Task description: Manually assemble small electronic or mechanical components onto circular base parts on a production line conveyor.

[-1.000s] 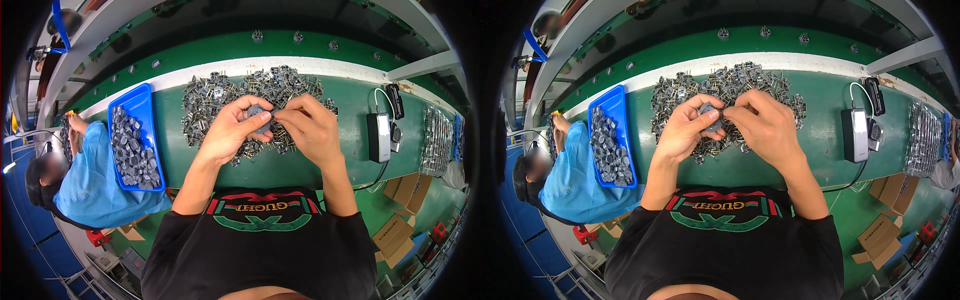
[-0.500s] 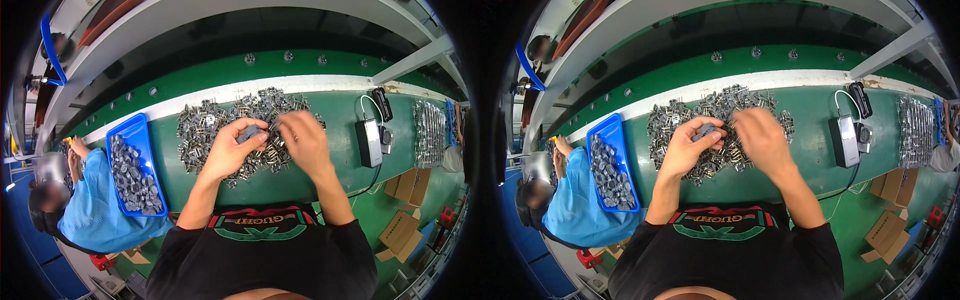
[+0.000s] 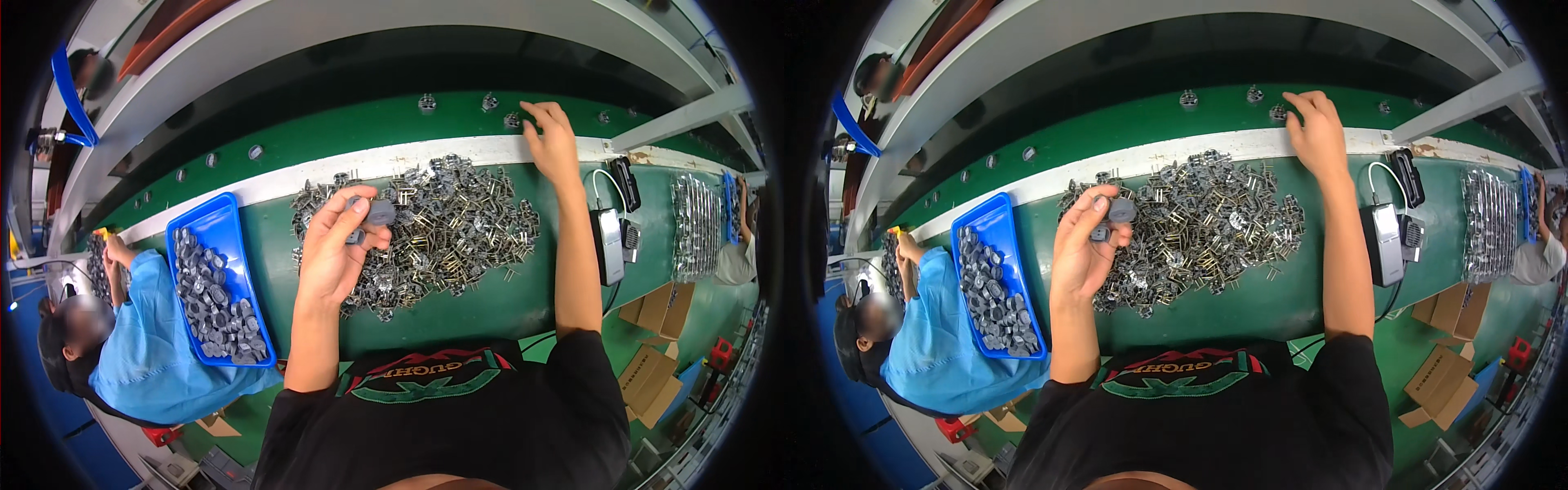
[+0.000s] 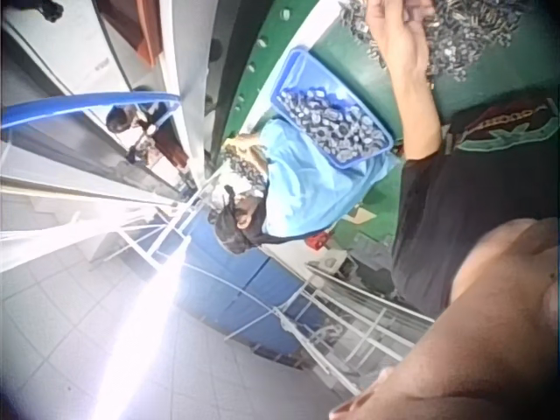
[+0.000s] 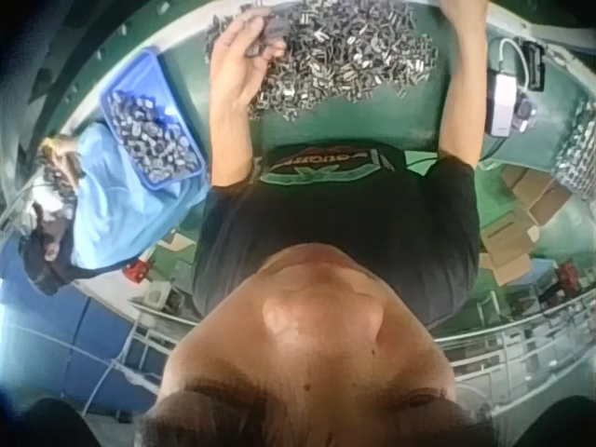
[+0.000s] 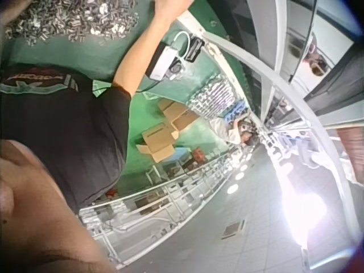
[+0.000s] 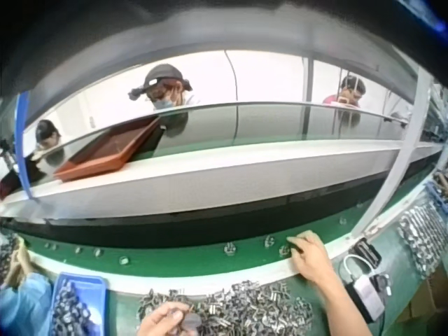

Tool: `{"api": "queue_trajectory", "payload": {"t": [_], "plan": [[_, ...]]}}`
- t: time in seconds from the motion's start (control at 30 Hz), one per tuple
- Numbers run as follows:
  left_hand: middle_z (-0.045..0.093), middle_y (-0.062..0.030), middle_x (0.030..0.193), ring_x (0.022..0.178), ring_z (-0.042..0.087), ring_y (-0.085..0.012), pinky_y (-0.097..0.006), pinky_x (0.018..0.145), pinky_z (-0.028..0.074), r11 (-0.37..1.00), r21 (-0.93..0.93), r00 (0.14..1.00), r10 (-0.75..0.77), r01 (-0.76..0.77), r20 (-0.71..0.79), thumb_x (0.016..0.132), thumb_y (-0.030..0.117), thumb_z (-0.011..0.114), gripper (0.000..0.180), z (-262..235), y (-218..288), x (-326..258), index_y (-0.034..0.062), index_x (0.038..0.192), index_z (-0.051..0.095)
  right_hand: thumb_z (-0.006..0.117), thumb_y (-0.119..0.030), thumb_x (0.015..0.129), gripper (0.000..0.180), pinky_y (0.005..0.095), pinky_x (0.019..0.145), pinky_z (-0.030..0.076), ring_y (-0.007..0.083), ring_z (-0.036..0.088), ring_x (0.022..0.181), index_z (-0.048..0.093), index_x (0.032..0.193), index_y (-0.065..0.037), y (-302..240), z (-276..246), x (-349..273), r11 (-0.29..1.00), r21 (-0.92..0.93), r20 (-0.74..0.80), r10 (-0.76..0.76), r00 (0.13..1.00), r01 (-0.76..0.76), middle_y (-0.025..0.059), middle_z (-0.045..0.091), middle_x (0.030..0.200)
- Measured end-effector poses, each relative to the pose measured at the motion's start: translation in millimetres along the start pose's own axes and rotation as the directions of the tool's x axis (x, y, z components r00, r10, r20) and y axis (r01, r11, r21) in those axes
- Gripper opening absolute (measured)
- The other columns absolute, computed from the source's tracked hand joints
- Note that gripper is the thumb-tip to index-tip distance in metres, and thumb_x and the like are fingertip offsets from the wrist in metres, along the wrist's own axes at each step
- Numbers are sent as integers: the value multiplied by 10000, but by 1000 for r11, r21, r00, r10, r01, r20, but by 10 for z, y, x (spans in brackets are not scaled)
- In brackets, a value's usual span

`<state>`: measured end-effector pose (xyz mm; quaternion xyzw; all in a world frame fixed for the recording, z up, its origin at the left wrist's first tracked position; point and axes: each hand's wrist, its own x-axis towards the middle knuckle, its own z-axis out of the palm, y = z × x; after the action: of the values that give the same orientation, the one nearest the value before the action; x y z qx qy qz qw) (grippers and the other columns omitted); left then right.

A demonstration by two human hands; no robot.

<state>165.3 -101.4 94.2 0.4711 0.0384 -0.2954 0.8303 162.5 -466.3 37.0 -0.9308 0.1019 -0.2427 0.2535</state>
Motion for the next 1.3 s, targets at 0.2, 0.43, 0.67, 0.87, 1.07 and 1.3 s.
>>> {"api": "queue_trajectory", "payload": {"t": [0.2, 0.43, 0.67, 0.87, 1.07, 1.3], "plan": [[687, -205, 1037, 855, 741, -284, -348, 728, 633, 963, -251, 989, -67, 98, 131, 1005, 78, 585, 254, -79, -97, 53, 7, 1241, 522, 680, 40, 811, 233, 376, 880, 505, 285, 626, 1000, 740, 1021, -41, -283, -244, -364, 976, 207, 477, -157, 865, 63, 84, 665, 1028], [683, -204, 1055, 948, 732, -357, -394, 736, 658, 976, -195, 986, -61, 91, 153, 978, 60, 622, 256, 176, -170, -6, 59, 1215, 524, 706, 11, 839, 153, 345, 758, 524, 295, 641, 862, 718, 991, 3, -344, -390, -596, 984, 159, 152, -109, 982, 84, 112, 653, 918], [662, -116, 1006, 957, 701, -227, -307, 767, 627, 764, 500, 912, 368, -407, 179, 813, -129, 732, 308, 449, -251, -82, -19, 1092, 661, 557, 109, 920, 187, 243, 693, 546, 153, 680, 826, 704, 1028, 68, -967, -459, -958, 480, 854, 228, 8, 974, -204, 109, 621, 1009], [717, -109, 1100, 868, 672, -146, -278, 764, 545, 528, 606, 804, 407, -595, 434, 798, -18, 801, 306, 501, -279, -58, 11, 1094, 727, 645, 89, 911, 152, 255, 715, 569, 155, 688, 856, 659, 1061, 69, -1382, -243, -1234, 176, 942, 280, 50, 959, -284, 121, 646, 1038], [714, -116, 1130, 1023, 687, -190, -305, 809, 571, 463, 674, 813, 407, -576, 415, 770, -10, 810, 315, 476, -222, -124, 55, 1075, 765, 674, 98, 891, 172, 268, 779, 574, 160, 652, 954, 669, 1061, 75, -1501, -187, -1347, 156, 957, 227, 120, 966, -244, 130, 609, 1130], [731, -97, 1141, 1019, 715, -203, -322, 843, 596, 335, 755, 810, 403, -564, 426, 746, 38, 853, 341, 504, -219, -228, 61, 1074, 761, 662, 114, 887, 159, 293, 835, 586, 201, 659, 1045, 684, 1038, 69, -1536, -88, -1349, 145, 935, 296, 178, 938, -323, 171, 589, 1253]]}}
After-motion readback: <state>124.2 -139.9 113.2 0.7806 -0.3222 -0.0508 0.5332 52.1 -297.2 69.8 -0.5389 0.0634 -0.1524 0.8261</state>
